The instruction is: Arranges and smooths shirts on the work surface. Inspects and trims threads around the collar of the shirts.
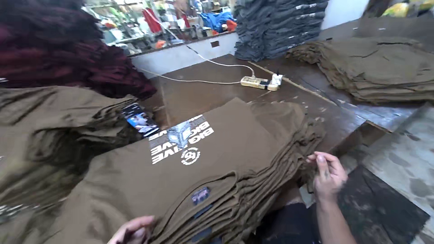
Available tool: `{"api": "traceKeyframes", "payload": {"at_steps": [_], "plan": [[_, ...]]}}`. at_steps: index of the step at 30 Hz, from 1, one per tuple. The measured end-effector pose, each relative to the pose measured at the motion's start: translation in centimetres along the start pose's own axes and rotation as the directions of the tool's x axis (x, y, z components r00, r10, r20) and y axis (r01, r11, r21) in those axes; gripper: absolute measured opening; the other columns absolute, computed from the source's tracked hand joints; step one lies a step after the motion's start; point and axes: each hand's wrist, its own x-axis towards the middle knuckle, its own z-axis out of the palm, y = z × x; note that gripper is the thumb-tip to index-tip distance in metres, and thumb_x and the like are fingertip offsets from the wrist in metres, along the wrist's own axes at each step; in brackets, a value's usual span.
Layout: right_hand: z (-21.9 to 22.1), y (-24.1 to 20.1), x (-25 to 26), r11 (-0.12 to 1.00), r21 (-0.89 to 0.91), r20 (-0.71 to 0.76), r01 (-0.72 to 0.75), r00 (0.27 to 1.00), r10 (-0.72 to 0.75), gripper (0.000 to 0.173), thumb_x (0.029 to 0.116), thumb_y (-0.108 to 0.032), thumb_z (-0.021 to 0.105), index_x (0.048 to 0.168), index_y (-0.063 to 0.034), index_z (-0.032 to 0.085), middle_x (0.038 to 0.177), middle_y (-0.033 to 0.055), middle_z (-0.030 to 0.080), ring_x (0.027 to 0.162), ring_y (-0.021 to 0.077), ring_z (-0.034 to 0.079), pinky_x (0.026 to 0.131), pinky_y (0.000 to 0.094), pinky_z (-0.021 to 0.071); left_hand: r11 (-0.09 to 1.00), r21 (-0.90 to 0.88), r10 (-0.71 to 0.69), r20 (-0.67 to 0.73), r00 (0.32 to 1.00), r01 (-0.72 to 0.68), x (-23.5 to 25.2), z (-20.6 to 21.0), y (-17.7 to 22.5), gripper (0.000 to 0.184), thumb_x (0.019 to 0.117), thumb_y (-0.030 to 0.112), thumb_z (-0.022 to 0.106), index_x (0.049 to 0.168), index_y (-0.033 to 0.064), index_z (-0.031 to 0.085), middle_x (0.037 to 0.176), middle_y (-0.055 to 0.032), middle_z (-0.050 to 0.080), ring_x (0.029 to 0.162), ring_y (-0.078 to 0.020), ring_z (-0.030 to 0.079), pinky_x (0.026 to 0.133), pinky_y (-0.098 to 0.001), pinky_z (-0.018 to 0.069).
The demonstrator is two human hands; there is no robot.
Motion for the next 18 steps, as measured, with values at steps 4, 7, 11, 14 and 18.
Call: {"api": "traceKeyframes", "payload": {"at_steps": [4,7,11,14,18], "plan": [[1.9,-1.0,0.7,0.979,-0.076,0.221,0.191,0.960,-0.170,0.024,0.1037,-0.023,0.058,0.100,-0.0040,0.073,0.098,-0.0027,0.072,0.099,-0.0055,0.064,0.090,0.0118,0.0515,1.000,-0.004,0.012,-0.063,0.998,-0.013,-0.7,0.4,0.1,0.026,0.1024,0.006,0.050,0.114,0.0158,0.070,0.097,0.0176,0.071,0.087,0.0070,0.064,0.079,-0.0163,0.0549],[1.8,-1.4,2.1,0.973,-0.087,0.263,0.213,0.947,-0.184,0.028,0.1046,-0.022,0.057,0.101,0.0014,0.072,0.097,-0.0022,0.073,0.093,-0.0107,0.063,0.086,0.0082,0.0506,0.998,0.053,0.047,-0.099,0.994,-0.042,-0.8,0.2,0.0,0.024,0.1027,0.007,0.049,0.114,0.0108,0.070,0.096,0.0140,0.071,0.086,0.0068,0.064,0.079,-0.0157,0.0550],[1.5,-1.2,3.9,0.964,-0.115,0.327,0.239,0.925,-0.191,0.032,0.1046,-0.023,0.056,0.099,0.0046,0.071,0.094,0.0024,0.071,0.091,-0.0082,0.061,0.085,0.0094,0.0494,0.966,0.175,0.220,-0.171,0.960,-0.190,-0.4,-0.3,0.3,0.023,0.1071,0.026,0.051,0.116,0.0226,0.071,0.106,0.0135,0.069,0.095,0.0050,0.063,0.083,-0.0159,0.0541],[1.0,-2.0,4.9,0.952,-0.134,0.403,0.276,0.893,-0.202,0.034,0.1054,-0.025,0.055,0.101,0.0047,0.071,0.097,0.0077,0.070,0.095,-0.0035,0.062,0.088,0.0125,0.0496,0.883,0.340,0.384,-0.126,0.914,-0.324,0.6,0.4,1.7,0.027,0.1087,0.033,0.047,0.121,0.0240,0.069,0.118,0.0074,0.066,0.110,-0.0006,0.062,0.092,-0.0185,0.0527],[2.2,-3.6,4.8,0.954,-0.031,0.486,0.297,0.839,-0.245,0.026,0.1065,-0.028,0.054,0.108,-0.0085,0.071,0.104,-0.0042,0.069,0.101,-0.0056,0.062,0.090,0.0130,0.0505,0.784,0.459,0.373,0.190,0.908,-0.418,0.2,1.8,1.5,0.030,0.1005,0.024,0.047,0.103,0.0185,0.076,0.084,-0.0008,0.070,0.083,-0.0138,0.065,0.074,-0.0312,0.0533]]}}
